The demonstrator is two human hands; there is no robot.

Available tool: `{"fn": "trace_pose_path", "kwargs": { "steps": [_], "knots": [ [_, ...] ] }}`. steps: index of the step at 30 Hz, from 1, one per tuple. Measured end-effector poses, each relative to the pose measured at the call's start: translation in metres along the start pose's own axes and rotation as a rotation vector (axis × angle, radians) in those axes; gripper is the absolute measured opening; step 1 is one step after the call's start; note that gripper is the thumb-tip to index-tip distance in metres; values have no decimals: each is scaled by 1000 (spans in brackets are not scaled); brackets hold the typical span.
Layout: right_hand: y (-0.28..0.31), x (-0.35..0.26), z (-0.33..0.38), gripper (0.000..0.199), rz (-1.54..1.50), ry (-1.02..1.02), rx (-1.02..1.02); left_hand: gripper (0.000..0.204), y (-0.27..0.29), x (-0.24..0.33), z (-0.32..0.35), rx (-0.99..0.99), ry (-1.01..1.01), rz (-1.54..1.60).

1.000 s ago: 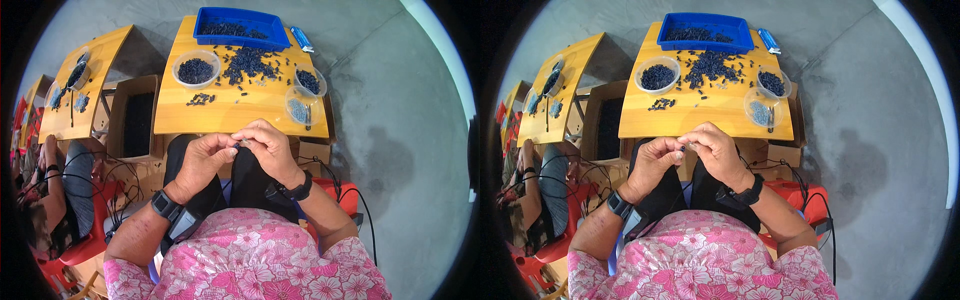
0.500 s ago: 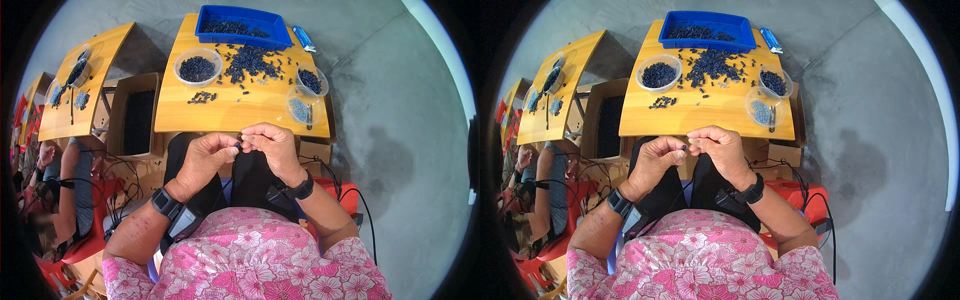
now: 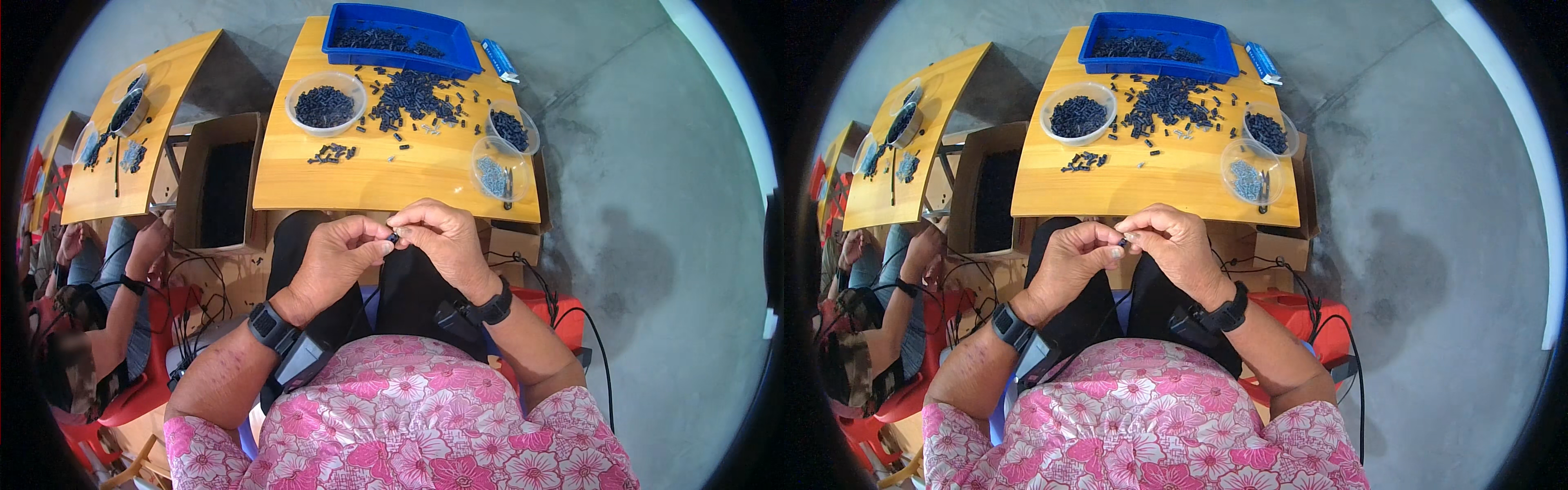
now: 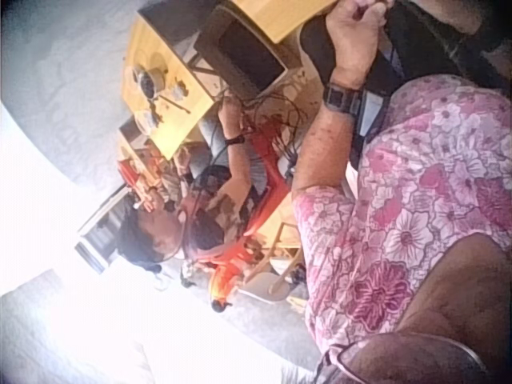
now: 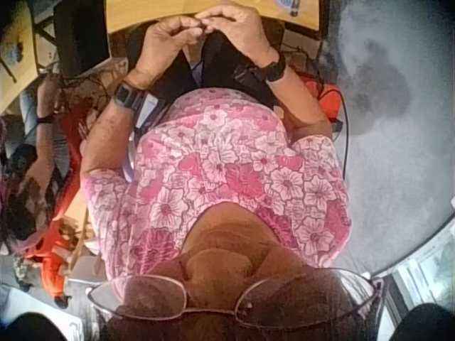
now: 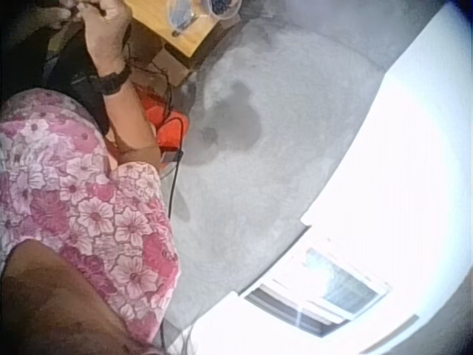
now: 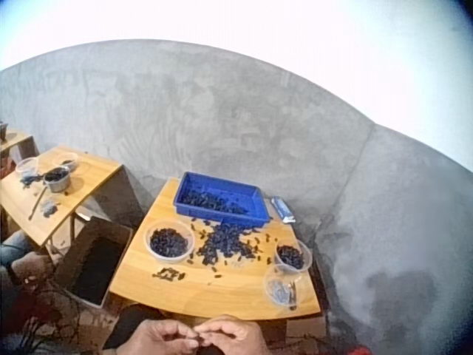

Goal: Assemble small black plastic components by hand.

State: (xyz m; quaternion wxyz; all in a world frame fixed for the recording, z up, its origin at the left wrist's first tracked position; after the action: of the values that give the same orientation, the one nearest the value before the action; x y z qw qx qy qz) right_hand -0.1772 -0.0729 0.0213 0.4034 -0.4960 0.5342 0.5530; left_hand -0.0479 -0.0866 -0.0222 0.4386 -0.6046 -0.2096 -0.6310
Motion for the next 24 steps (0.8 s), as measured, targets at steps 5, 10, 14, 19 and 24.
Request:
{"fn": "trace_pose_path", "kwargs": {
  "steps": [5,10,14,19,24],
  "knots": [
    [3,-4,0,13,69,17,72,12,1,-3,0,10,17,-6],
    [4,-9,2,12,164,76,100,12,0,-3,1,17,27,-43],
    [2,-15,3,15,192,116,109,11,1,-7,1,33,30,-43],
    [3,-17,3,15,162,113,126,11,2,-9,1,40,51,-37],
    [-1,-26,2,14,235,226,67,12,1,-7,1,22,63,53]
  ]
}}
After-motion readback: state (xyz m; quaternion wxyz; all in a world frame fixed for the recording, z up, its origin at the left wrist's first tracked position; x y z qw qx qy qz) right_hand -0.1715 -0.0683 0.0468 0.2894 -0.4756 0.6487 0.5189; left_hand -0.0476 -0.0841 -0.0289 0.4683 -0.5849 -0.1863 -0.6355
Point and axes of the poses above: each hand's wrist, its own z-axis away from the middle knuckle, its own y-axis out of the back of the hand, x = y × z, the point moved 9 cm from there along -z, towards the middle knuckle, and after that the axes turned 2 degrees about z, right-handed, at the moved point
